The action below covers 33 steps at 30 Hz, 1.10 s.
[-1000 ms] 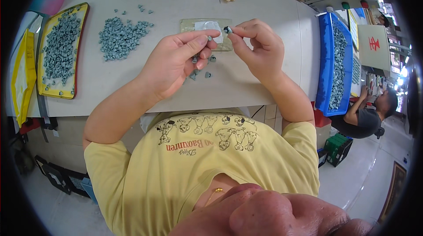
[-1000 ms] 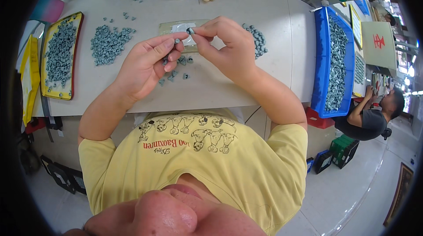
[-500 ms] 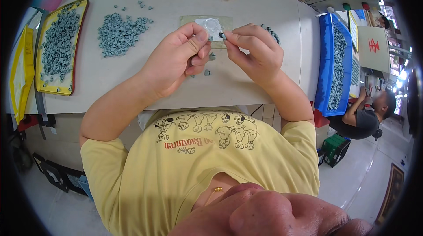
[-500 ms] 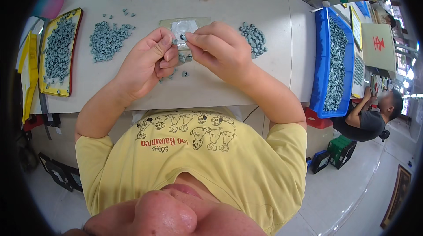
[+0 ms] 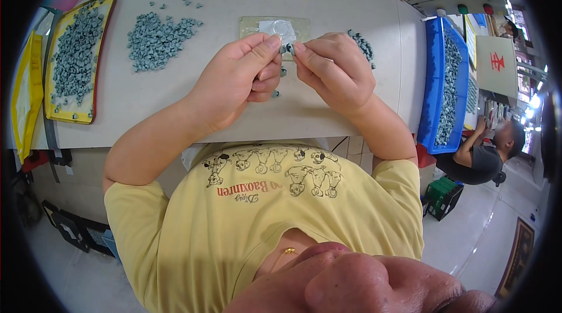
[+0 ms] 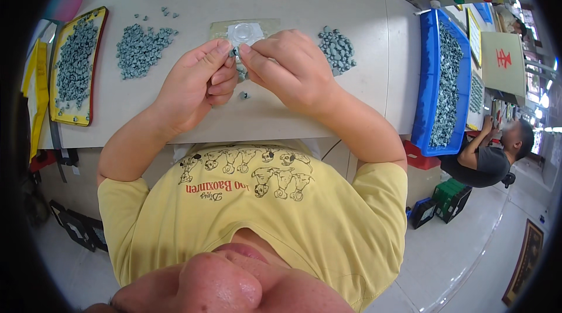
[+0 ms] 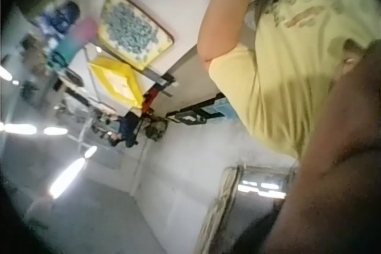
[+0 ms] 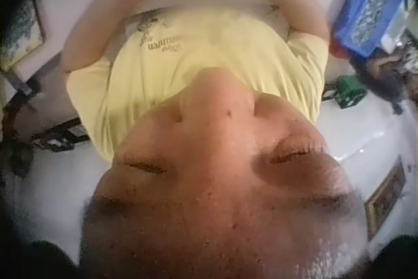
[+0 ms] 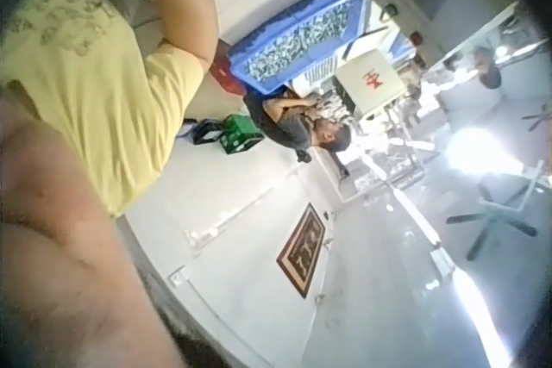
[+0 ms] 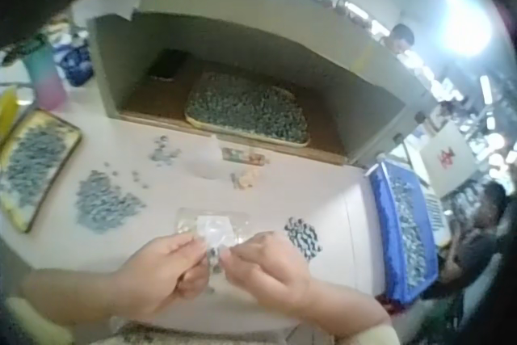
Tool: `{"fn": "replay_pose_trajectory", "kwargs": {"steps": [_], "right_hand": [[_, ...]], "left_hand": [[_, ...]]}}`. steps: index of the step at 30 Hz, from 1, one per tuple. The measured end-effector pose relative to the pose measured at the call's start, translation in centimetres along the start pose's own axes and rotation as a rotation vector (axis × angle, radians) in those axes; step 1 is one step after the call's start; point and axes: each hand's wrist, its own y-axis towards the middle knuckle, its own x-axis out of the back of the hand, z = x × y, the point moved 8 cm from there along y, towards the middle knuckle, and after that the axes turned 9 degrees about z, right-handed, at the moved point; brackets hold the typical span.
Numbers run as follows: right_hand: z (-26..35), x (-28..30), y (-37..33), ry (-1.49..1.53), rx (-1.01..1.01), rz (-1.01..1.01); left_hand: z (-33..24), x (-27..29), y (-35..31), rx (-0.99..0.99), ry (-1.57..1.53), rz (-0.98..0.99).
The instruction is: The person assembles small plastic parts by inserting tiny black components into each piece by hand and placing the finished pieces on the table.
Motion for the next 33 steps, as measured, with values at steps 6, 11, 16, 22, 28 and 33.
{"fn": "replay_pose_trajectory", "kwargs": {"steps": [6, 11, 16, 22, 28, 33], "right_hand": [[0.3, -0.7, 0.1, -0.026, 0.052, -0.018], [1.0, -0.7, 0.5, 0.029, 0.081, -0.078], [-0.4, -1.1, 0.5, 0.224, -0.053, -0.141], [-1.3, -1.4, 0.5, 0.244, -0.220, -0.100], [-1.6, -1.4, 0.5, 0.210, -0.238, -0.066], [-1.5, -1.7, 0.4, 0.222, -0.209, -0.067]], "left_hand": [[-0.1, 0.0, -0.3, -0.040, 0.024, -0.018], [-0.6, -0.1, -0.7, -0.172, 0.099, 0.005], [-2.7, 0.1, -1.5, -0.409, 0.415, -0.043], [-3.8, 0.3, -2.3, -0.450, 0.743, -0.163], [-4.3, -0.5, -2.8, -0.544, 0.896, -0.192], [-4.8, -0.9, -3.1, -0.575, 1.014, -0.210]]}}
